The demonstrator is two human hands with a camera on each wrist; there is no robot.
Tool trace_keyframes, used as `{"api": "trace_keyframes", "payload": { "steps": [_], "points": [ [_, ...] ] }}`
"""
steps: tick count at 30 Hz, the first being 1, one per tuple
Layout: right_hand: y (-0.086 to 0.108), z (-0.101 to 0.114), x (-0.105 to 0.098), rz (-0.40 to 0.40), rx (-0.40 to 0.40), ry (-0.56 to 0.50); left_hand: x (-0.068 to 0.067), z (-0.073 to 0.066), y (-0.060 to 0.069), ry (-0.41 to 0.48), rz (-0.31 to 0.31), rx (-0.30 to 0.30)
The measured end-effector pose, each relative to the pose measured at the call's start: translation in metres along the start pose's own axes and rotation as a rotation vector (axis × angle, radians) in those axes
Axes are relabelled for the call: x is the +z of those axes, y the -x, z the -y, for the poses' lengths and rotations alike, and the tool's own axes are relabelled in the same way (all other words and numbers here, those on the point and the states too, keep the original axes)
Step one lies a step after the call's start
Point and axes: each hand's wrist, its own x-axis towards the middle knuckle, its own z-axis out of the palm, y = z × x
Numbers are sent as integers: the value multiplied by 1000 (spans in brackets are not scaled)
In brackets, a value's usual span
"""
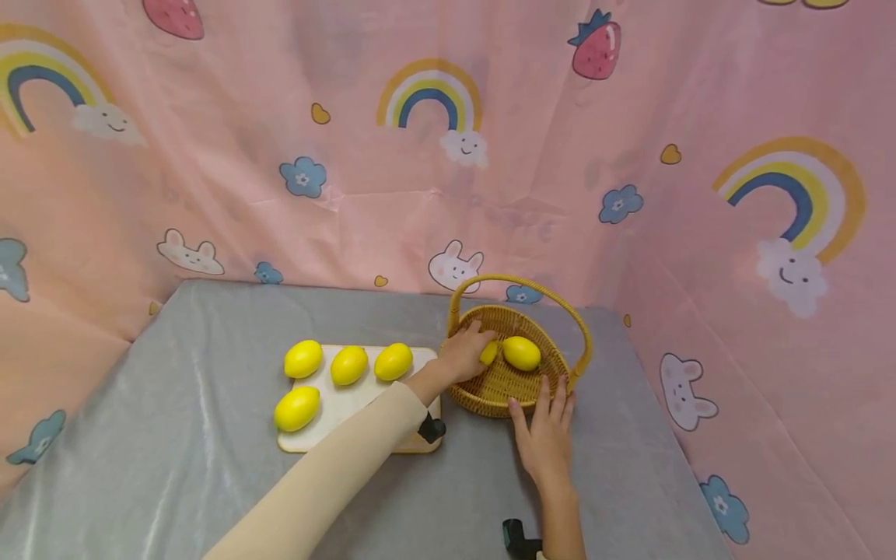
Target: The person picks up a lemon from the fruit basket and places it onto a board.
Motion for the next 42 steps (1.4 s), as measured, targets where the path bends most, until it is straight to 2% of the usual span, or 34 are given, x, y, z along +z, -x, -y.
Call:
{"api": "trace_keyframes", "payload": {
  "steps": [11, 15, 20, 24, 32, 42],
  "points": [
    [-1, -1, 1, 16, 6, 5, -19, 1, 10, 128, -96, 73],
    [-3, -1, 1, 27, 8, 8, -30, 2, 16, 150, -122, 106],
    [-4, -1, 1, 30, 5, 11, -40, 5, 24, 158, -130, 107],
    [-4, -2, 2, 33, 10, 17, -44, 10, 31, 189, -135, 109],
    [-3, -2, 0, 38, 18, 6, -54, 21, 48, 254, -160, 153],
    [-4, -1, 1, 36, 9, 14, -62, 37, 66, 294, -209, 159]
  ]
}}
